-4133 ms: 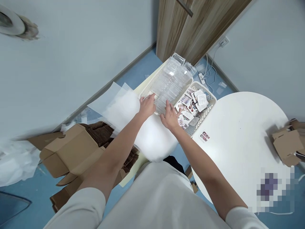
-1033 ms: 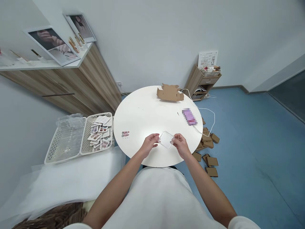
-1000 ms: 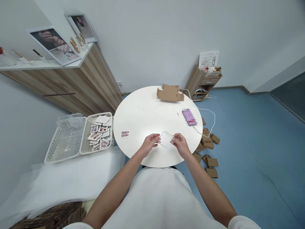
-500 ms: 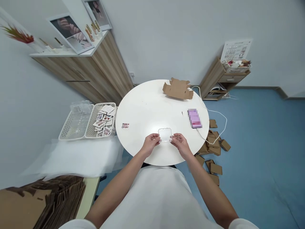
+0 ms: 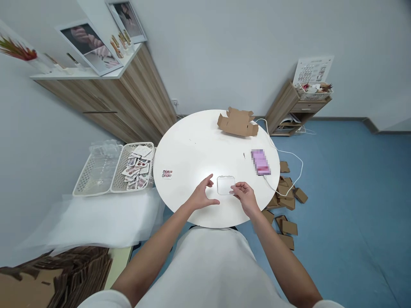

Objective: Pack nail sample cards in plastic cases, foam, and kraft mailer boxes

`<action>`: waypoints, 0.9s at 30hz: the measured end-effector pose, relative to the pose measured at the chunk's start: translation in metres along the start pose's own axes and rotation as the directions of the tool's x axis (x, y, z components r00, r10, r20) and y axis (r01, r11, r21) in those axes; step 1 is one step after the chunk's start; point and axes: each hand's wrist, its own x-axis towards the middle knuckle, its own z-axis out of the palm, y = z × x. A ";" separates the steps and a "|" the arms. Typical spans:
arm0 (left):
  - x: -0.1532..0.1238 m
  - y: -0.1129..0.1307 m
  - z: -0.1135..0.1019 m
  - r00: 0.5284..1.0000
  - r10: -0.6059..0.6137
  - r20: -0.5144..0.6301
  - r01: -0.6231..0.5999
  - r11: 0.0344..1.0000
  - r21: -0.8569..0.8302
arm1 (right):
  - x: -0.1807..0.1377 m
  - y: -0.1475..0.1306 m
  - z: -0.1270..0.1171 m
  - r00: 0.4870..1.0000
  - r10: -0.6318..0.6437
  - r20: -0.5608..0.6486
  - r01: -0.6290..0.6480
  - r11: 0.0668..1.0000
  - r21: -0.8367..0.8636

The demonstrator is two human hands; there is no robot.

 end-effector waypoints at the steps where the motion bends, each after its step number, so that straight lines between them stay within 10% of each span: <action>1: 0.001 0.002 -0.003 0.999 0.035 0.023 -0.036 0.998 0.043 | -0.001 -0.001 0.000 1.000 -0.005 -0.003 0.005 1.000 -0.006; 19: 0.009 0.001 -0.019 0.976 0.199 0.089 -0.202 0.979 0.026 | -0.006 -0.003 0.015 0.992 -0.106 0.071 0.119 0.969 -0.216; 27: 0.010 -0.002 -0.026 0.975 0.168 0.144 -0.161 0.985 -0.057 | -0.004 -0.045 0.007 0.827 -0.246 0.506 0.535 0.624 -0.570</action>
